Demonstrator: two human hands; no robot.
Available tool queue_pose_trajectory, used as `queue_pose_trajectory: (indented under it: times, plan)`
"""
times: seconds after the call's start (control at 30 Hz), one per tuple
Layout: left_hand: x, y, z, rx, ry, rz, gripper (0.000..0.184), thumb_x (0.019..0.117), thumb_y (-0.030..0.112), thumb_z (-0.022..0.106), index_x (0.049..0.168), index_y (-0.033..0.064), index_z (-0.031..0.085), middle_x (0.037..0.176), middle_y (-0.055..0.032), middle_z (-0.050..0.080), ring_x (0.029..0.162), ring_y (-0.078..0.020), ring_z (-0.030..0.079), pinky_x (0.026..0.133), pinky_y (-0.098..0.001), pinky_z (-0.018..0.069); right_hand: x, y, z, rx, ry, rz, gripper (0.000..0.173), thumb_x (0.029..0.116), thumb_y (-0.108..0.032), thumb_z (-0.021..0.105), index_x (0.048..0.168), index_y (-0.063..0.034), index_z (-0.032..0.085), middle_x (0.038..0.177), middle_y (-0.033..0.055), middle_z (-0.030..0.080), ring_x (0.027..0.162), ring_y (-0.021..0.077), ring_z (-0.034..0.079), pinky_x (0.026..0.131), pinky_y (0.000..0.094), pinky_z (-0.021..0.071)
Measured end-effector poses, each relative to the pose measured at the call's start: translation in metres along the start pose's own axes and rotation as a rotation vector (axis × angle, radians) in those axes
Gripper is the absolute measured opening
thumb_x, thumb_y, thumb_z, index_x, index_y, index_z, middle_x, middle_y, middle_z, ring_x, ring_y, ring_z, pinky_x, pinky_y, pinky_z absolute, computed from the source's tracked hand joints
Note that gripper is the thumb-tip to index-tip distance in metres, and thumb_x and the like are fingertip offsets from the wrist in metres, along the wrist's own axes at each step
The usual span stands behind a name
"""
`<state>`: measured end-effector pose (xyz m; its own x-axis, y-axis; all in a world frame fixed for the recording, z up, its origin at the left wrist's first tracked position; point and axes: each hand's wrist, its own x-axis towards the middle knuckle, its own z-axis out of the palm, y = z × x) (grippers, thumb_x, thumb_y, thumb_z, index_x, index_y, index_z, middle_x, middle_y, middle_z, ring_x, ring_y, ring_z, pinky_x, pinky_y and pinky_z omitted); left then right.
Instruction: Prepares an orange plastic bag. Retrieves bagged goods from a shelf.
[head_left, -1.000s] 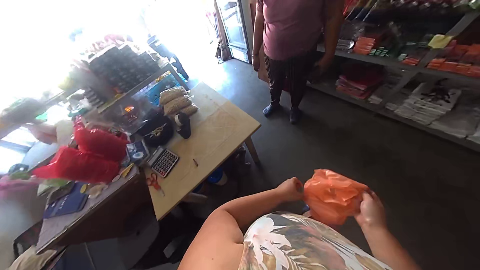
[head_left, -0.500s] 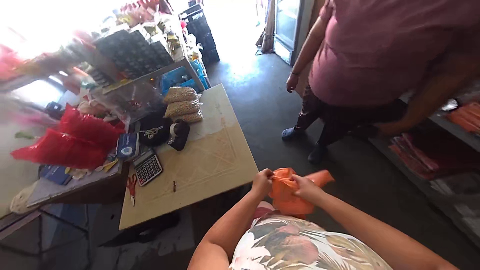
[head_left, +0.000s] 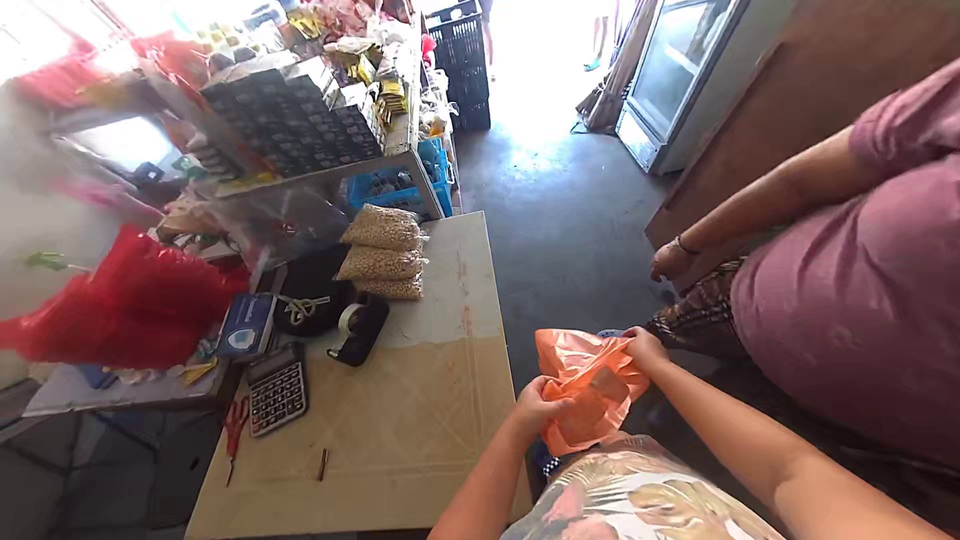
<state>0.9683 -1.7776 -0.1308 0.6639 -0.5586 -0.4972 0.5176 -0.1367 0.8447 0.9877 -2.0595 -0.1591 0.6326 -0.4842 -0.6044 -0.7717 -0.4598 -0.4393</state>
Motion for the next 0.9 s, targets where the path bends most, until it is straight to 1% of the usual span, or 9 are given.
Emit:
queue_pose_trajectory:
  times: [0.1, 0.2, 0.27, 0.43, 0.57, 0.67, 0.77, 0.83, 0.9]
  plan:
    - [0.047, 0.016, 0.008, 0.269, 0.077, -0.039, 0.05, 0.0852, 0.006, 0.078, 0.129, -0.0089, 0.058, 0.116, -0.024, 0.068, 0.107, -0.028, 0.067, 0.098, -0.0447, 0.0542, 0.054, -0.027, -0.005, 0.357, -0.088, 0.114, 0.036, 0.1014, -0.011, 0.059, 0.132, 0.0079, 0.058, 0.132, 0.029, 0.06, 0.125, 0.0387, 0.058, 0.106, 0.0564, 0.045]
    - [0.093, 0.03, 0.005, 0.536, 0.22, -0.151, 0.044, 0.0903, 0.009, 0.071, 0.131, -0.0048, 0.062, 0.125, -0.0248, 0.067, 0.12, -0.0338, 0.065, 0.106, -0.0515, 0.0496, 0.106, -0.077, -0.017, 0.746, -0.285, 0.245, 0.028, 0.1081, -0.015, 0.045, 0.123, 0.0054, 0.056, 0.106, 0.0188, 0.064, 0.091, 0.0245, 0.063, 0.08, 0.0438, 0.0541]
    - [0.128, 0.046, -0.006, 0.623, 0.352, -0.207, 0.039, 0.0925, 0.012, 0.069, 0.129, -0.0025, 0.065, 0.125, -0.0243, 0.068, 0.121, -0.0358, 0.064, 0.106, -0.0544, 0.0487, 0.155, -0.112, -0.032, 0.846, -0.436, 0.231, 0.028, 0.1091, -0.019, 0.043, 0.12, 0.0026, 0.057, 0.097, 0.0158, 0.064, 0.082, 0.0226, 0.064, 0.074, 0.0423, 0.0553]
    - [0.185, 0.094, -0.04, 0.585, 0.66, -0.181, 0.03, 0.0949, 0.009, 0.067, 0.123, -0.001, 0.069, 0.122, -0.0226, 0.07, 0.118, -0.0349, 0.066, 0.105, -0.0545, 0.0498, 0.21, -0.181, -0.073, 0.801, -0.706, 0.017, 0.026, 0.1084, -0.021, 0.043, 0.122, -0.0055, 0.059, 0.096, 0.0081, 0.066, 0.084, 0.0164, 0.066, 0.076, 0.037, 0.0566]
    - [0.22, 0.127, -0.075, 0.527, 0.855, -0.106, 0.026, 0.0942, 0.002, 0.066, 0.119, -0.0026, 0.071, 0.12, -0.0244, 0.07, 0.117, -0.0365, 0.066, 0.105, -0.054, 0.0493, 0.245, -0.194, -0.1, 0.613, -0.814, -0.16, 0.029, 0.1069, -0.011, 0.044, 0.134, -0.0057, 0.055, 0.103, 0.0085, 0.066, 0.088, 0.0142, 0.065, 0.079, 0.0347, 0.0557]
    - [0.251, 0.154, -0.097, 0.42, 0.935, -0.104, 0.026, 0.0954, 0.002, 0.067, 0.12, -0.0046, 0.068, 0.117, -0.0236, 0.071, 0.114, -0.0345, 0.067, 0.103, -0.0517, 0.0504, 0.278, -0.199, -0.115, 0.474, -0.88, -0.235, 0.031, 0.1024, -0.003, 0.049, 0.134, -0.0046, 0.052, 0.106, 0.0092, 0.065, 0.088, 0.0136, 0.065, 0.079, 0.0339, 0.0557]
    - [0.298, 0.186, -0.115, 0.072, 0.904, -0.134, 0.028, 0.1001, -0.001, 0.059, 0.128, -0.0078, 0.06, 0.118, -0.0264, 0.066, 0.106, -0.0335, 0.065, 0.092, -0.0493, 0.0535, 0.304, -0.209, -0.137, 0.359, -0.89, -0.362, 0.048, 0.0948, 0.004, 0.057, 0.141, -0.0032, 0.046, 0.121, 0.0147, 0.061, 0.098, 0.0167, 0.063, 0.087, 0.036, 0.0542]
    - [0.335, 0.212, -0.131, -0.202, 0.793, -0.174, 0.032, 0.1058, 0.003, 0.05, 0.136, -0.0067, 0.054, 0.12, -0.0263, 0.064, 0.102, -0.0324, 0.064, 0.089, -0.048, 0.0544, 0.324, -0.218, -0.148, 0.247, -0.758, -0.424, 0.059, 0.0884, 0.008, 0.062, 0.144, -0.0028, 0.046, 0.124, 0.0208, 0.061, 0.103, 0.0243, 0.063, 0.09, 0.0422, 0.0529]
    - [0.373, 0.24, -0.142, -0.354, 0.621, -0.238, 0.033, 0.1077, 0.009, 0.048, 0.137, -0.0034, 0.052, 0.116, -0.0225, 0.066, 0.098, -0.0288, 0.066, 0.086, -0.0454, 0.0558, 0.34, -0.225, -0.16, 0.116, -0.537, -0.367, 0.058, 0.0886, 0.008, 0.065, 0.144, -0.004, 0.05, 0.124, 0.0257, 0.062, 0.108, 0.0349, 0.062, 0.095, 0.0528, 0.0504]
